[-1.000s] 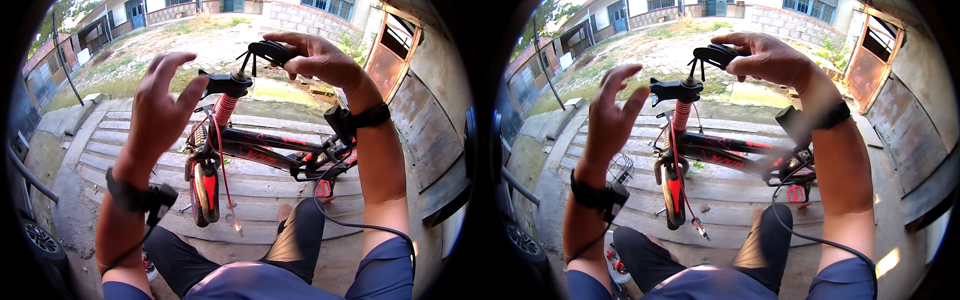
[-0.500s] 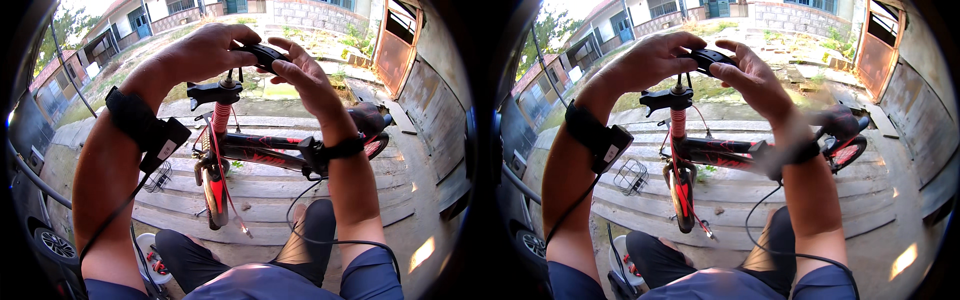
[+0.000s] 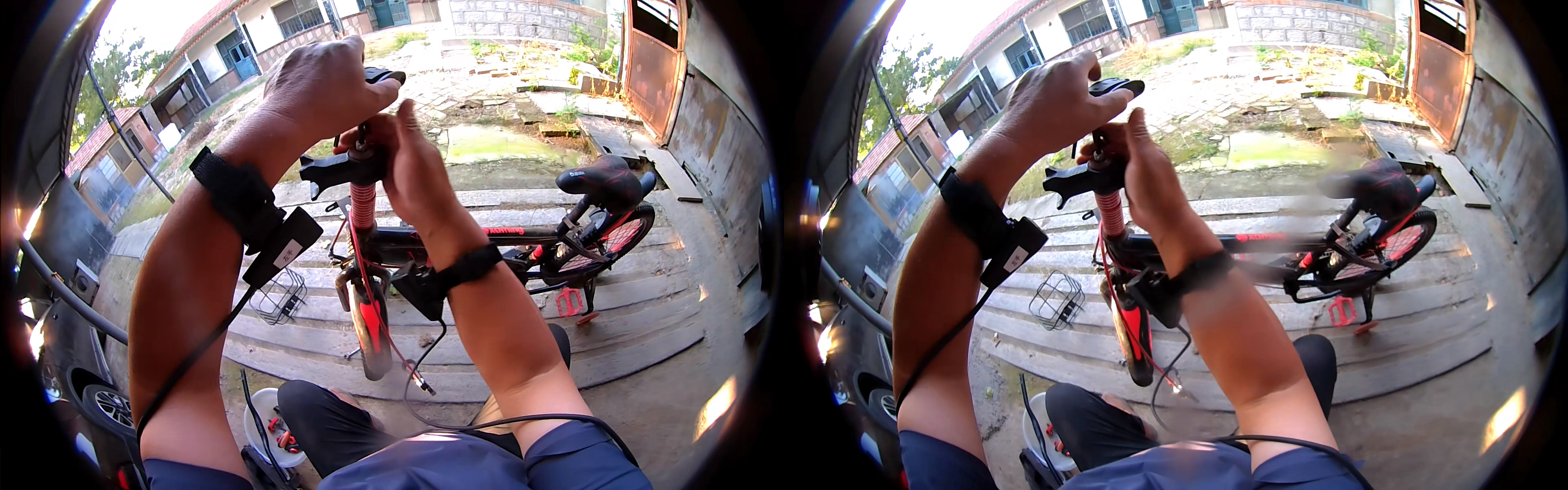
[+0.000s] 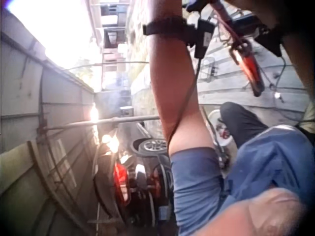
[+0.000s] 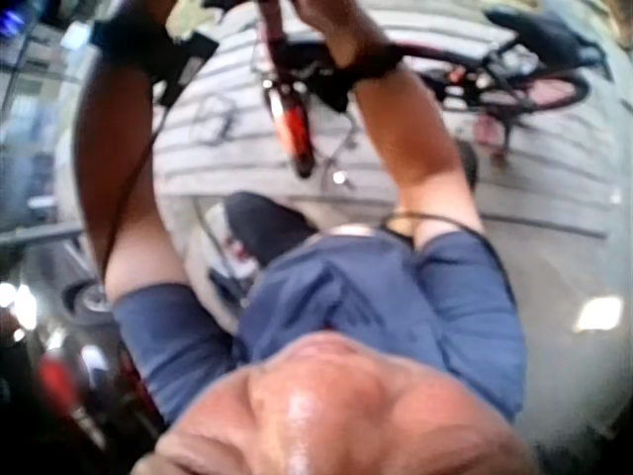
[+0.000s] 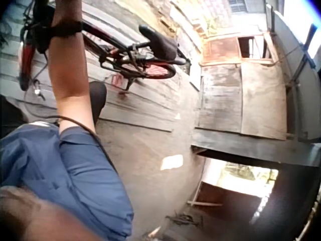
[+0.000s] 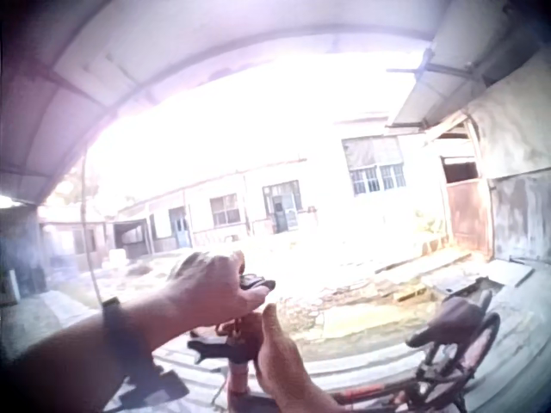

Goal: The person is sitting on concrete steps outdoors, disassembling the front suspension fork of a bicycle. They use a screwdriver to loosen the stem bolts, remove the stem, and then pull out the red suspension spring from the fork tube.

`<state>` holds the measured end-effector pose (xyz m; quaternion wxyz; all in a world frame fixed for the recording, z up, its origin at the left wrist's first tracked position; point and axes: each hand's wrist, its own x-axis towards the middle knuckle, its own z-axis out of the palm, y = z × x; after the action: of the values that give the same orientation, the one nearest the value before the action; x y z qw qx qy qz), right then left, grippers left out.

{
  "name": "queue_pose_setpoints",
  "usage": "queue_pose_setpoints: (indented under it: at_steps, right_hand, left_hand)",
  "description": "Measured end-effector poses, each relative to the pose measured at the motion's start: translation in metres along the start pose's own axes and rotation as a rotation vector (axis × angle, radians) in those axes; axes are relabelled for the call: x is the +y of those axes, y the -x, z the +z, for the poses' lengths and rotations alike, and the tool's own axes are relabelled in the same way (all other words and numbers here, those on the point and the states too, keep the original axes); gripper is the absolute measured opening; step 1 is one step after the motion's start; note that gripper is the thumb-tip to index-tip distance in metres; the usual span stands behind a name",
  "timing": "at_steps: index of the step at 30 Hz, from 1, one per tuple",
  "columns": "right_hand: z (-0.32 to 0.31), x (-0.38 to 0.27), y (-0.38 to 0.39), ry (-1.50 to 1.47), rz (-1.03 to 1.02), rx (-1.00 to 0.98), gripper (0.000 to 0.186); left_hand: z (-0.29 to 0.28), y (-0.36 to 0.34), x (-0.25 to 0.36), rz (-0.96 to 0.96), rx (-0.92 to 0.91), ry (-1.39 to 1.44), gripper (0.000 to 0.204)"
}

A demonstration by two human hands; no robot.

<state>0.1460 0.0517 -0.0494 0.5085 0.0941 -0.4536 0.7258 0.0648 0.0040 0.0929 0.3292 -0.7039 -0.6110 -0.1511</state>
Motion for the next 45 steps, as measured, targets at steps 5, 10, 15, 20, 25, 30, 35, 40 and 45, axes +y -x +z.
queue_pose_setpoints:
  at_steps: [5,10,15,20,25,30,35,40,45]
  right_hand:
    - [0.005,0.002,-0.001,0.098,-0.028,0.033,0.043]
    - [0.002,0.011,-0.004,0.196,-0.107,0.048,0.029]
    - [0.011,0.01,0.004,0.566,-0.2,0.081,0.027]
    - [0.014,0.002,0.008,0.71,-0.175,0.156,0.033]
    - [0.001,0.014,0.002,0.61,-0.311,0.104,0.032]
    - [0.012,0.017,0.006,0.604,-0.184,0.143,0.028]
    - [0.006,0.02,0.008,0.534,-0.181,0.085,0.028]
    - [0.006,0.016,0.012,0.604,-0.147,0.071,0.028]
    - [0.004,0.034,0.006,0.398,-0.186,0.136,0.024]
  left_hand:
    - [-0.005,-0.007,0.004,-0.095,-0.134,-0.016,0.063]
    - [0.004,-0.01,-0.003,0.016,-0.146,0.217,0.052]
    - [0.018,-0.031,-0.014,0.216,-0.295,0.495,0.039]
    - [0.012,-0.035,-0.012,-0.013,-0.601,0.745,0.033]
    - [0.025,-0.039,-0.03,0.047,-0.5,0.791,0.03]
    - [0.008,-0.005,-0.064,0.032,-0.302,0.669,0.033]
    - [-0.024,0.044,-0.076,-0.161,-0.287,0.635,0.037]
    - [-0.047,0.093,-0.049,-0.138,-0.264,0.758,0.031]
    - [-0.058,0.099,-0.022,0.007,-0.197,0.554,0.031]
